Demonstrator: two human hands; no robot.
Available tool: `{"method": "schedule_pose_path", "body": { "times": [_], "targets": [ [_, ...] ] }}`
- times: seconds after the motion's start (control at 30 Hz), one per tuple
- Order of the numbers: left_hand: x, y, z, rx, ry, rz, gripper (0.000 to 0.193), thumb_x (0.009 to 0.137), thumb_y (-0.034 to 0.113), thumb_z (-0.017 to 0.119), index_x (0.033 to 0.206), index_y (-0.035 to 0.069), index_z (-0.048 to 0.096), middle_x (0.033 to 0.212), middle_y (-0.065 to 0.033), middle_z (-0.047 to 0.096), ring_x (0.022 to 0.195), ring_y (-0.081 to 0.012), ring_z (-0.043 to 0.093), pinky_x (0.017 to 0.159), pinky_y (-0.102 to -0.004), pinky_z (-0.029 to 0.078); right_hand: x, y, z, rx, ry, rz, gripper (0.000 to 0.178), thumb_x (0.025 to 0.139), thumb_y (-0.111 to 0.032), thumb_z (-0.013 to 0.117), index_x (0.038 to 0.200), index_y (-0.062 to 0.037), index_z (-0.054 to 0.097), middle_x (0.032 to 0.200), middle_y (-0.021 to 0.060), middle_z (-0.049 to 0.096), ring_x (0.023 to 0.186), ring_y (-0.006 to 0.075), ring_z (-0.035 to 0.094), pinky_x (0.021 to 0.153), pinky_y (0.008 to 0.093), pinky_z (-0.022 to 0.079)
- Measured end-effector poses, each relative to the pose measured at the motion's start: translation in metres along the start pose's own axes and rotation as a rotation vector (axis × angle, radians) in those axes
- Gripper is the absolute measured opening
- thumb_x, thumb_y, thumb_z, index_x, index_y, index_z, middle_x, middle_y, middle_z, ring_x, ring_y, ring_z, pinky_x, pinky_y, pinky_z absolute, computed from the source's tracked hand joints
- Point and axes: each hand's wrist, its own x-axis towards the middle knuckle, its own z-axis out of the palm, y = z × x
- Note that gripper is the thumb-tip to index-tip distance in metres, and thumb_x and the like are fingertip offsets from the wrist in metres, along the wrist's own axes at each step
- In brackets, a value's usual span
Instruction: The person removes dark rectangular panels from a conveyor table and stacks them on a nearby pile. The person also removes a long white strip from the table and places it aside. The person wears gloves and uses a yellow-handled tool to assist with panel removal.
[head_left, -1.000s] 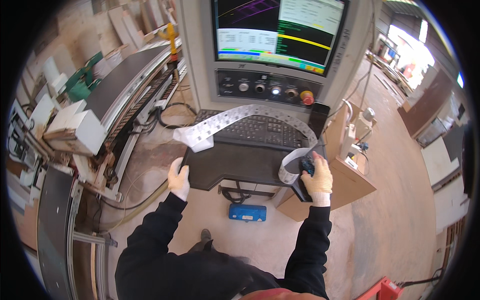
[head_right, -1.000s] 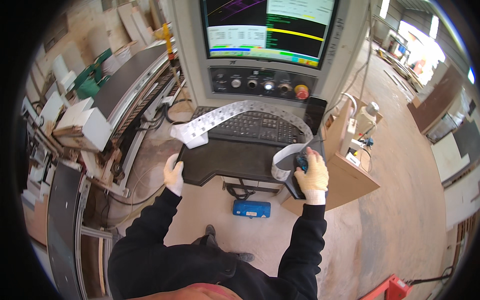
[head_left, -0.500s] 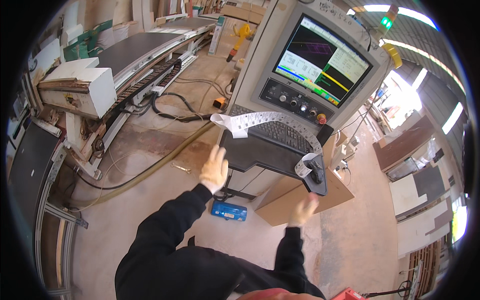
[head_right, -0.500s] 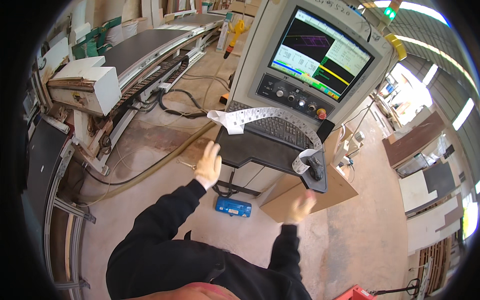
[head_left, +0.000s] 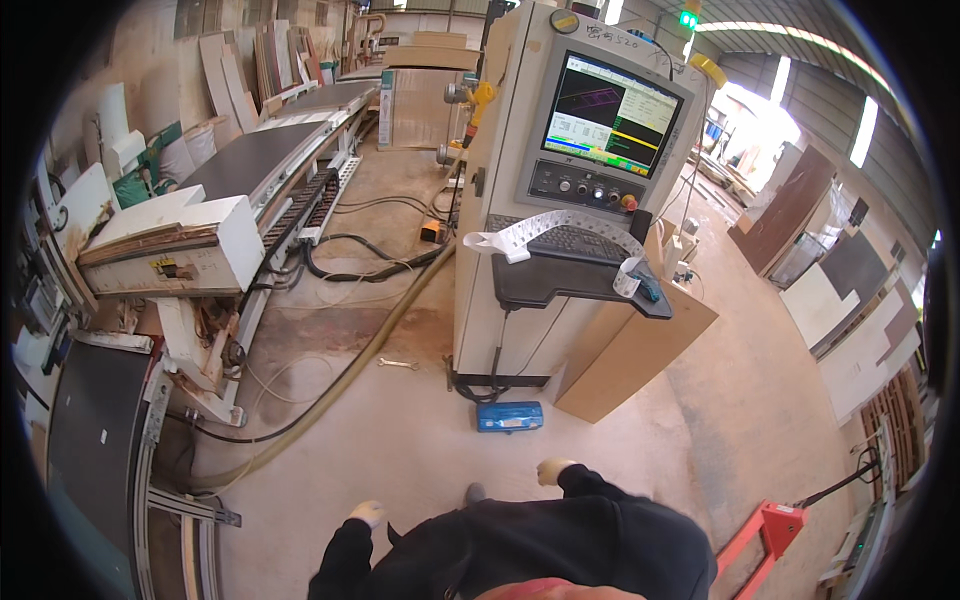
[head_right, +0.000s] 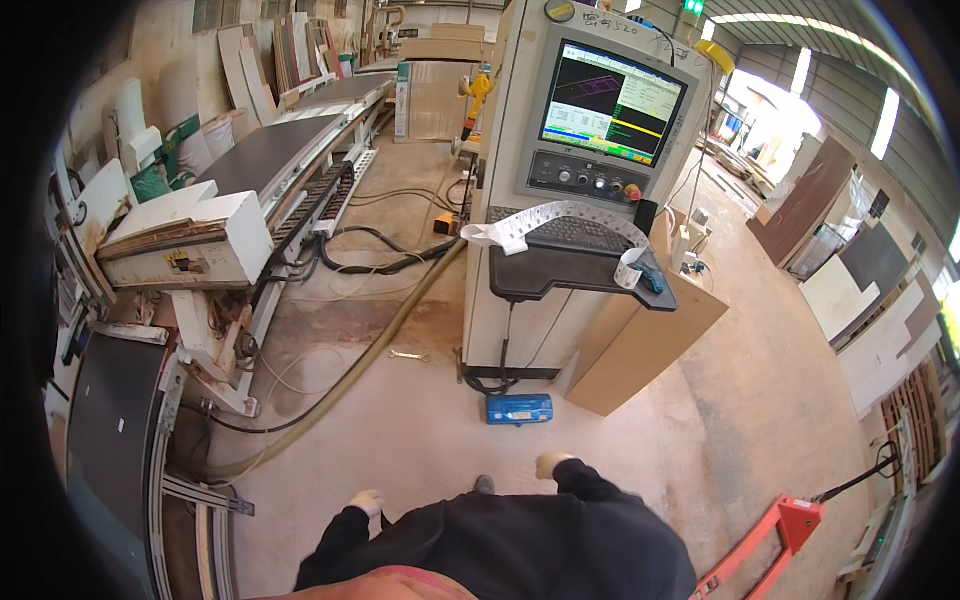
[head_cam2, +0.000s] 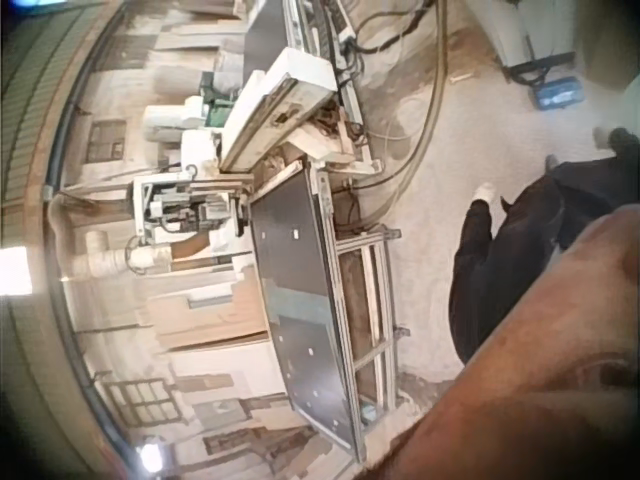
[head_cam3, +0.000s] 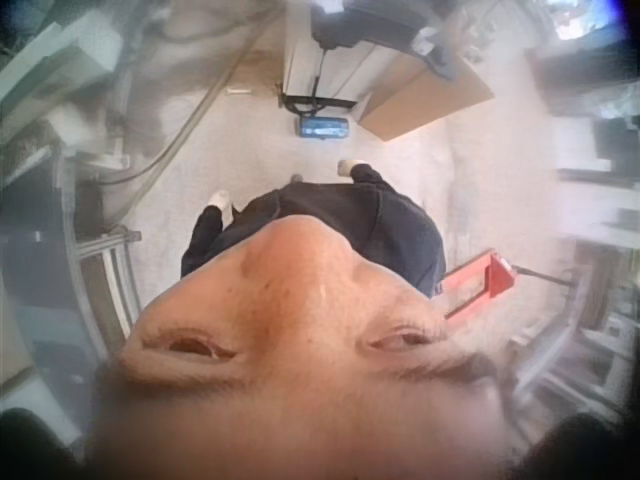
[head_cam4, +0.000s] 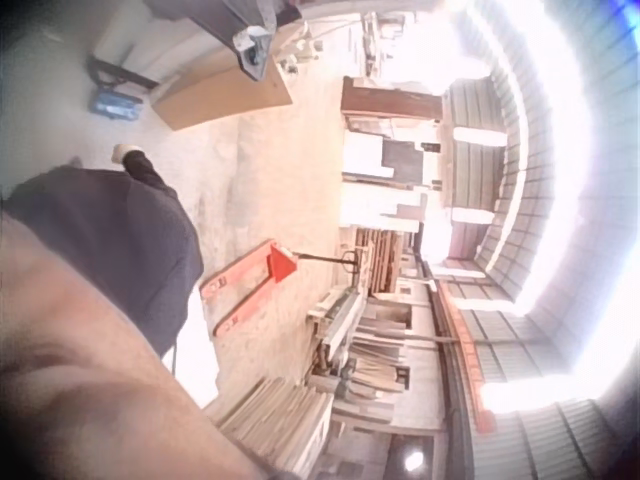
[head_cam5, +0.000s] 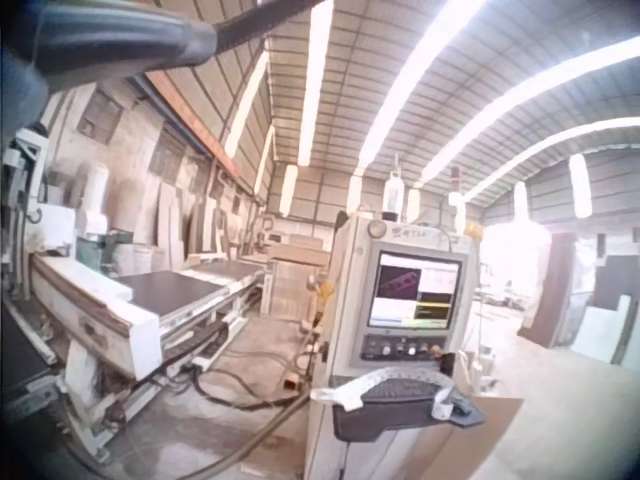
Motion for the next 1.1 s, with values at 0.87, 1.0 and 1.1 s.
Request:
{"method": "schedule_pose_path", "body": {
  "times": [0.87,1.0,1.1],
  "targets": [
    [-0.282,-0.019,0.262,-0.647,0.335,-0.939,0.036,0.087,0.035,0.065,0.113,0.013,0.079,0.122,-0.0160,0.073,0.117,-0.0372,0.067,0.100,-0.0475,0.052,0.273,-0.332,-0.034,-0.403,-0.493,-0.667,0.036,0.089,-0.028,0.060,0.114,-0.0056,0.075,0.107,0.0156,0.076,0.093,0.0283,0.075,0.087,0.0422,0.058],
    [-0.261,-0.061,0.223,-0.661,0.485,-1.010,0.037,0.086,0.033,0.062,0.112,0.012,0.078,0.121,-0.0183,0.072,0.115,-0.0376,0.068,0.099,-0.0481,0.052,0.282,-0.378,-0.038,-0.497,-0.504,-0.712,0.039,0.090,-0.030,0.060,0.117,-0.0051,0.074,0.107,0.0158,0.076,0.095,0.0296,0.074,0.089,0.0433,0.057],
    [-0.261,-0.089,0.204,-0.742,0.621,-1.053,0.035,0.084,0.029,0.062,0.108,0.008,0.079,0.114,-0.0209,0.074,0.111,-0.0374,0.069,0.095,-0.0489,0.053,0.275,-0.446,-0.043,-0.594,-0.564,-0.777,0.041,0.091,-0.032,0.060,0.119,-0.0048,0.073,0.108,0.0160,0.076,0.097,0.0305,0.074,0.090,0.0440,0.057]
  ]
}}
